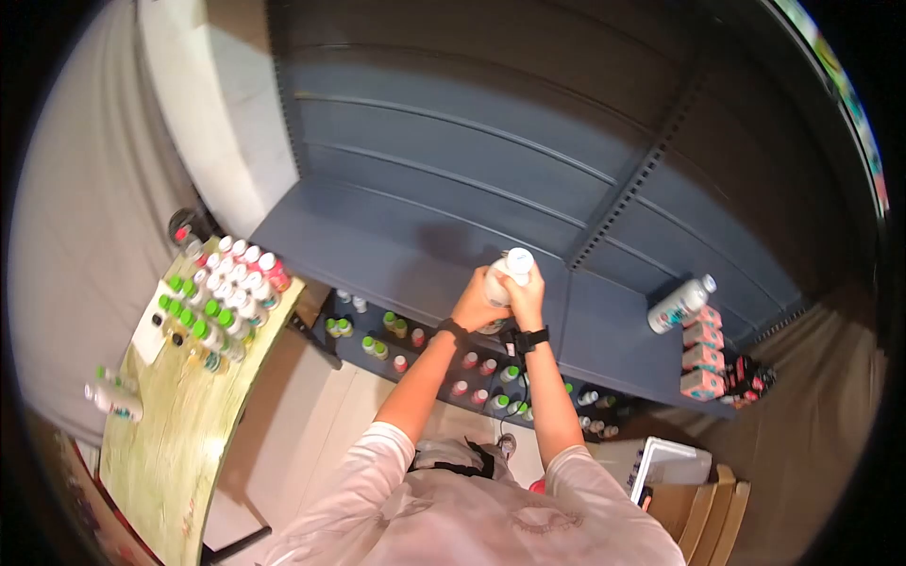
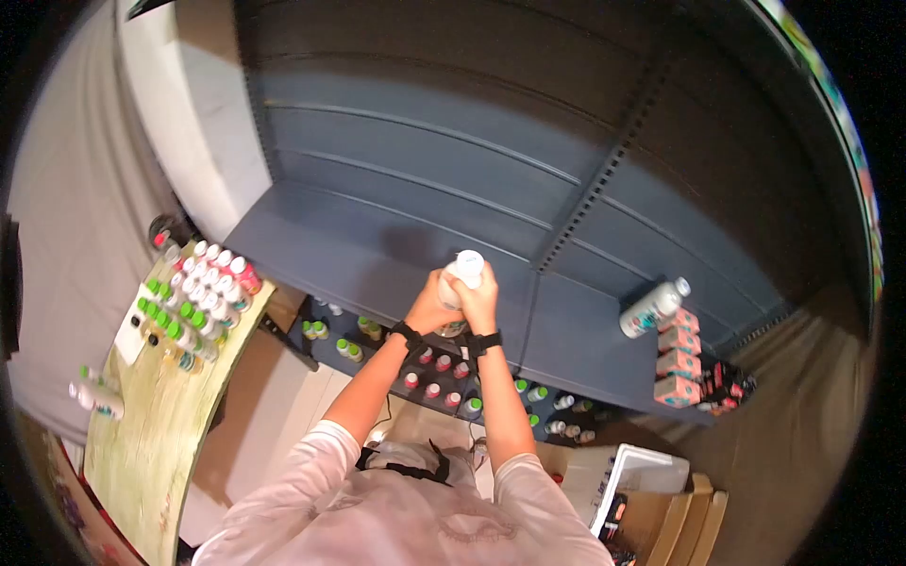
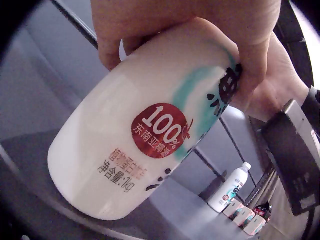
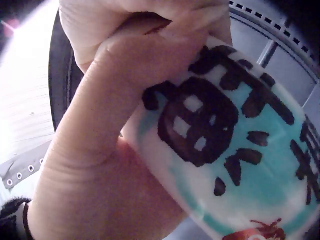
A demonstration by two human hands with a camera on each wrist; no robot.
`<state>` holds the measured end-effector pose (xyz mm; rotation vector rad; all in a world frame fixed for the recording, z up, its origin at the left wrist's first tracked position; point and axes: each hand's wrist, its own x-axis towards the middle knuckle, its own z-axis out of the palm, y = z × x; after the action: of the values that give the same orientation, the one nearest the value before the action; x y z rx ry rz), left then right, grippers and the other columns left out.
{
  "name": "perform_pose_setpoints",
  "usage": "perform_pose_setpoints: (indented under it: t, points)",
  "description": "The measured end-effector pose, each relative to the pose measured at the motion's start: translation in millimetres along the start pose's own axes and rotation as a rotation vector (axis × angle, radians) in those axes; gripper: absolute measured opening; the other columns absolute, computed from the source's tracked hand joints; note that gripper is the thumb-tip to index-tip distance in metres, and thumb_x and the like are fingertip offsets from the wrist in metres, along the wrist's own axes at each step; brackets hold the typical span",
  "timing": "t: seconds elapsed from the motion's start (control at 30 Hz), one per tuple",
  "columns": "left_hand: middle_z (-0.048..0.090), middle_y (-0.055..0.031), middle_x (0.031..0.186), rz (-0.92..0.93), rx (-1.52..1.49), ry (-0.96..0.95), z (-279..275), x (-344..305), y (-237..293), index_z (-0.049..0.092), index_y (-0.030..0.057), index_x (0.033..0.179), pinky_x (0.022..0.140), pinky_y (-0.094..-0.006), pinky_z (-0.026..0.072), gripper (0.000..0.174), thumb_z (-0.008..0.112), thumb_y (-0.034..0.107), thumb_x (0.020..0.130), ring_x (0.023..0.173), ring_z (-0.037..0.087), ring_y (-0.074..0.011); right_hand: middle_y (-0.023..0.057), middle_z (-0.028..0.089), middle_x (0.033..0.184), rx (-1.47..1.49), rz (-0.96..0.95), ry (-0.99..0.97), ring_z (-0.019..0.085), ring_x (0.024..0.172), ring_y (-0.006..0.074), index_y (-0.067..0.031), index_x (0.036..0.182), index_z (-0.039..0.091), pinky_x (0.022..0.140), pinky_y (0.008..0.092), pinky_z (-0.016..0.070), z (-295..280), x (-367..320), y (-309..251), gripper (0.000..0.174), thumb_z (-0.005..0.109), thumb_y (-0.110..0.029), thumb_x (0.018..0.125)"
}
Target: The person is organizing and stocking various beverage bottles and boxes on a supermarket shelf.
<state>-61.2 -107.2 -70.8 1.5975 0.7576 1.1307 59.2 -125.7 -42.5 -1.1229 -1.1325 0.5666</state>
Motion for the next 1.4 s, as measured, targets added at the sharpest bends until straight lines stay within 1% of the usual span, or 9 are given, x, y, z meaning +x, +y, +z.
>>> perform_pose_setpoints:
  t: [0.3, 0.33, 0.43, 0.73, 0.93, 1.03, 1.13, 1.33, 1.4]
  points:
    - [0.052, -0.0176, 0.125, -0.016, -0.045, -0.006, -42, -2, -12, 0.038, -0.0017, 0.131, 0.102, -0.0389, 0.0426, 0.094, 0.091, 0.023, 0.058, 0.119, 0.053, -0.0276, 0.0062, 0.067, 0.104, 0.045, 0.058, -0.034, 0.064, 0.095, 0.0157, -0.0005, 0.113, 0.063, 0.087, 0.031, 0.0506, 43, 0, -5, 0.038, 0.075, -0.005, 0.077]
    - [0.053, -0.0211, 0.125, -0.013, -0.043, 0.017, -39, -1, -20, 0.04, -0.0019, 0.13, 0.102, -0.0397, 0.0433, 0.093, 0.089, 0.023, 0.056, 0.12, 0.054, -0.0313, 0.0068, 0.067, 0.105, 0.05, 0.043, -0.047, 0.064, 0.096, 0.0162, 0.0003, 0.114, 0.063, 0.087, 0.0312, 0.0506, 43, 0, -5, 0.038, 0.075, -0.005, 0.078]
    - [0.054, -0.022, 0.124, 0.033, -0.066, 0.056, -40, -4, -25, 0.041, -0.0017, 0.13, 0.102, -0.0407, 0.0433, 0.093, 0.089, 0.023, 0.054, 0.119, 0.054, -0.0338, 0.0087, 0.067, 0.107, 0.073, 0.047, -0.076, 0.064, 0.097, 0.018, 0.0017, 0.116, 0.061, 0.088, 0.0319, 0.0507, 44, -1, -5, 0.039, 0.073, -0.004, 0.079]
    - [0.057, -0.0232, 0.12, -0.035, 0.085, 0.063, -104, -24, -6, 0.042, 0.0024, 0.126, 0.094, -0.0428, 0.048, 0.093, 0.091, 0.027, 0.052, 0.115, 0.058, -0.0378, 0.0115, 0.065, 0.11, 0.054, 0.051, -0.09, 0.063, 0.097, 0.0207, 0.0032, 0.12, 0.059, 0.087, 0.0338, 0.0508, 101, -16, -10, 0.04, 0.068, -0.005, 0.082]
    - [0.064, -0.0239, 0.106, 0.012, 0.187, 0.132, -199, -74, 3, 0.043, 0.0034, 0.117, 0.087, -0.0449, 0.0511, 0.084, 0.091, 0.031, 0.054, 0.101, 0.064, -0.0409, 0.0118, 0.064, 0.111, 0.043, 0.049, -0.228, 0.062, 0.1, 0.0205, 0.0034, 0.119, 0.059, 0.09, 0.0342, 0.0497, 194, -59, -35, 0.038, 0.065, -0.004, 0.083]
    - [0.064, -0.0236, 0.107, -0.108, 0.316, 0.155, -257, -115, 5, 0.043, 0.0034, 0.117, 0.085, -0.0444, 0.0518, 0.085, 0.091, 0.034, 0.054, 0.101, 0.065, -0.0406, 0.0116, 0.064, 0.111, 0.074, 0.072, -0.316, 0.062, 0.1, 0.0211, 0.0031, 0.119, 0.059, 0.09, 0.035, 0.0495, 249, -90, -25, 0.037, 0.065, -0.003, 0.082]
    - [0.065, -0.0232, 0.104, -0.13, 0.353, 0.265, -309, -156, -12, 0.043, 0.0049, 0.114, 0.083, -0.0464, 0.0522, 0.083, 0.091, 0.034, 0.054, 0.097, 0.065, -0.0419, 0.011, 0.064, 0.111, 0.106, 0.124, -0.442, 0.062, 0.1, 0.0208, 0.0014, 0.12, 0.059, 0.091, 0.0349, 0.0492, 304, -121, -11, 0.039, 0.067, -0.004, 0.082]
    - [0.066, -0.0255, 0.1, -0.229, 0.398, 0.535, -380, -244, -10, 0.043, 0.0055, 0.116, 0.079, -0.0492, 0.052, 0.082, 0.089, 0.034, 0.054, 0.093, 0.065, -0.0447, 0.0092, 0.065, 0.112, 0.191, 0.217, -0.71, 0.061, 0.101, 0.0181, 0.0003, 0.116, 0.062, 0.093, 0.0329, 0.0473, 397, -180, -20, 0.04, 0.071, 0.001, 0.077]
    - [0.067, -0.0254, 0.098, -0.337, 0.454, 0.579, -398, -270, -2, 0.042, 0.0049, 0.12, 0.079, -0.0493, 0.0522, 0.086, 0.089, 0.034, 0.055, 0.091, 0.065, -0.0449, 0.0091, 0.063, 0.11, 0.181, 0.181, -0.795, 0.06, 0.102, 0.0191, 0.0011, 0.112, 0.062, 0.093, 0.0338, 0.0467, 423, -198, -18, 0.039, 0.072, 0.001, 0.074]
